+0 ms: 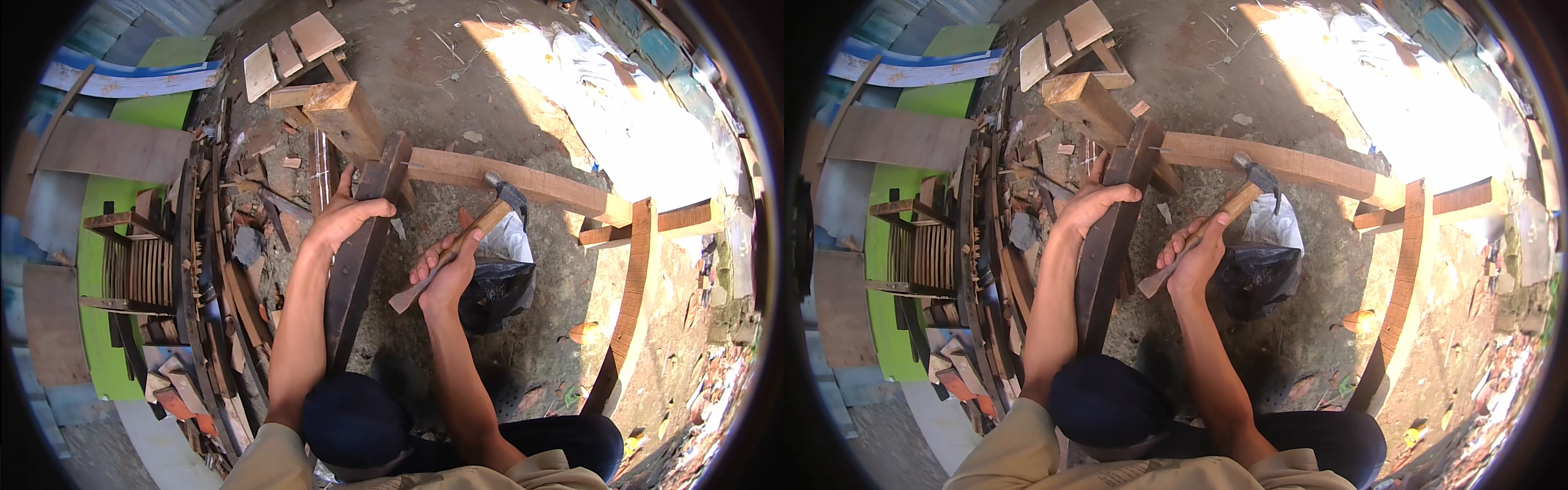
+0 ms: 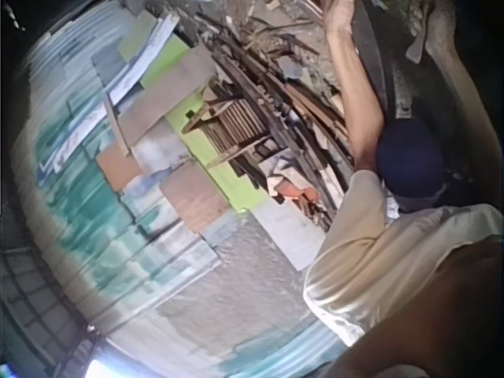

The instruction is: The person assembles a rectangular wooden frame by aligning two long planks with two shorter cross pieces. They then use a hammer and nails to fasten the joints together.

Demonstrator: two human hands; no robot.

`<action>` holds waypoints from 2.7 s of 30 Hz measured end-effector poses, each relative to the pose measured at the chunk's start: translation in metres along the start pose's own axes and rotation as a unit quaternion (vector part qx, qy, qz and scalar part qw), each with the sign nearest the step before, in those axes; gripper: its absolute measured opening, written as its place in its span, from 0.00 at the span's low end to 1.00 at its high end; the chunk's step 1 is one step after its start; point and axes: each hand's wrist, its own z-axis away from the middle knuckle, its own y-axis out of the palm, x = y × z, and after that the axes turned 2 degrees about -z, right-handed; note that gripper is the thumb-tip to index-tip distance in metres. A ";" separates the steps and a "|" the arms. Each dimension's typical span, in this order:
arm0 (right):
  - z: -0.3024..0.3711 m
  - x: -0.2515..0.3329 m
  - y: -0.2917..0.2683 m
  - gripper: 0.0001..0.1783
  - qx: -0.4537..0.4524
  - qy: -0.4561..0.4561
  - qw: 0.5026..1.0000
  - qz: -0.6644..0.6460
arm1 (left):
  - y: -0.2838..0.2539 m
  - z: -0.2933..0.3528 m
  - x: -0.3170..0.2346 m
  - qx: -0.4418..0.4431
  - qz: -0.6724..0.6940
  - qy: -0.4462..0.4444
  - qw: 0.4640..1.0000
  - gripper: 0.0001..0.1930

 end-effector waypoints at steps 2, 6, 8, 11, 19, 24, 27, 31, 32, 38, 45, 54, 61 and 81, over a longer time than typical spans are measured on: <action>-0.002 0.003 -0.002 0.40 0.008 0.019 1.000 0.009 | -0.001 -0.001 0.002 -0.001 -0.004 0.002 1.000 0.68; -0.006 0.005 0.000 0.35 0.008 -0.018 0.999 0.040 | 0.000 -0.001 0.001 0.000 -0.010 0.005 1.000 0.68; -0.011 0.003 0.002 0.34 0.011 -0.051 0.996 0.077 | 0.000 0.002 -0.002 0.002 -0.006 0.003 1.000 0.68; -0.010 0.014 0.002 0.33 0.029 0.001 0.996 0.089 | -0.001 0.005 -0.004 0.004 0.006 -0.002 1.000 0.68; -0.006 -0.010 -0.003 0.35 0.042 -0.006 0.996 0.080 | 0.000 0.002 0.001 -0.008 0.010 -0.002 1.000 0.67; -0.003 -0.010 -0.008 0.36 0.041 0.063 0.995 0.064 | 0.001 0.009 -0.007 -0.018 -0.013 0.002 1.000 0.67; -0.003 -0.004 -0.005 0.37 -0.007 0.038 0.999 -0.006 | 0.001 0.009 -0.009 -0.016 -0.012 0.003 1.000 0.67; 0.003 -0.002 -0.001 0.37 0.013 0.009 0.999 0.031 | 0.001 -0.001 0.003 -0.008 0.010 0.016 1.000 0.67; 0.002 -0.003 0.000 0.37 0.035 0.036 0.996 0.073 | 0.001 0.000 0.002 -0.010 0.009 0.016 1.000 0.67; 0.003 -0.004 0.008 0.36 0.008 -0.019 1.000 -0.003 | 0.002 0.005 -0.006 -0.020 -0.003 -0.004 1.000 0.66; 0.010 -0.011 0.004 0.36 0.009 0.024 0.999 0.028 | 0.000 -0.001 0.002 -0.015 0.011 -0.006 1.000 0.66; -0.010 -0.006 0.000 0.36 0.056 0.022 0.995 0.074 | 0.003 0.006 -0.010 -0.019 -0.013 -0.005 1.000 0.67; 0.000 -0.012 0.005 0.37 0.025 0.005 0.999 0.033 | 0.002 0.009 -0.011 -0.032 -0.034 -0.002 0.999 0.67; -0.001 -0.011 0.006 0.38 0.039 0.039 0.998 0.027 | -0.001 0.000 0.001 -0.020 0.016 -0.004 1.000 0.66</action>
